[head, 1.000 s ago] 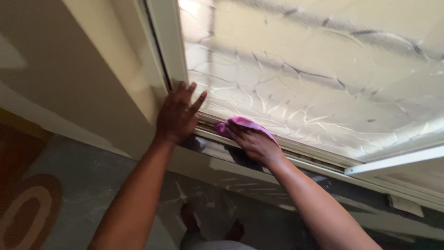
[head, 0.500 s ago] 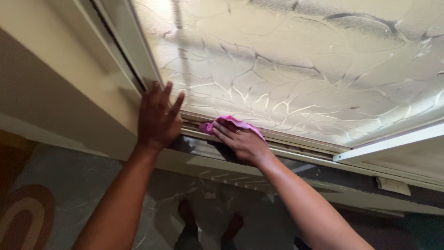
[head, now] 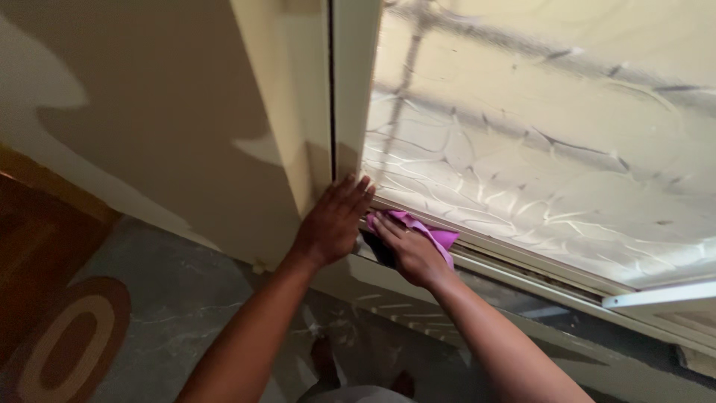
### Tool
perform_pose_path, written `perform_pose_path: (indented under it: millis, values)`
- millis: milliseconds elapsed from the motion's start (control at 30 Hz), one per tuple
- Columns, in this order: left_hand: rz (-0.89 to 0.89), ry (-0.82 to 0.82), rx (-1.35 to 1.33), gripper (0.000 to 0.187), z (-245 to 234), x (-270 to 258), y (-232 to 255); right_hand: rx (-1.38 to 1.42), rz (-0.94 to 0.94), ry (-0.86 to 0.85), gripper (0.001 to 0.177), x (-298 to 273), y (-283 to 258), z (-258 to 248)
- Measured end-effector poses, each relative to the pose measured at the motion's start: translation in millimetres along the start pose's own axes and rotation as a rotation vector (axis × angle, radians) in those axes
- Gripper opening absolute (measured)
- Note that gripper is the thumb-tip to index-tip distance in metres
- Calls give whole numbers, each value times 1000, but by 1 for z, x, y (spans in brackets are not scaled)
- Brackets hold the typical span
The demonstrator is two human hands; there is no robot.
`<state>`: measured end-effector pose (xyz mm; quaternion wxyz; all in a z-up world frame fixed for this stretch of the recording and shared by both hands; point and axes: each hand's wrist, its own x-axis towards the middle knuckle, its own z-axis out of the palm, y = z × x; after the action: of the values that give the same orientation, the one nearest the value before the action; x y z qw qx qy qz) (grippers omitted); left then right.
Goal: The person wipes a frosted glass window and its metal frame using a pink cloth. They clean the glass surface with vertical and horizontal strokes, then focus on the bottom track and frame edges.
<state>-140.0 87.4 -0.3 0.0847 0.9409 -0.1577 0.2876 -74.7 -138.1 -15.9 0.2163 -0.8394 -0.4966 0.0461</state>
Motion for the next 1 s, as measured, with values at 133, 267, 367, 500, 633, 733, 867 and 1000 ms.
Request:
perform_pose_path:
  millis: [133,267,367,500,633,733,867,1000]
  values:
    - [-61,98,-146,66,0,-11,3,18,23,-66,72,31,-12,10]
    - [-132,121,-226,57,2,-22,4,28,95,-39,72,26,-15,18]
    - [-193,135,-245,46,6,-19,1,-21,-1,97,73,6,-1,8]
    - [-253,160,-263,38,12,-21,3,-45,318,-100,74,-38,14,-8]
    - [-276,191,-248,35,16,-21,7,-209,28,243,64,-73,27,-18]
    - [-280,152,-241,37,17,-19,11,-273,24,373,56,-89,30,-20]
    - [-280,148,-215,39,16,-19,17,-148,245,517,44,-102,34,-17]
    - [-269,133,-241,37,14,-12,21,-17,522,768,28,-139,64,-29]
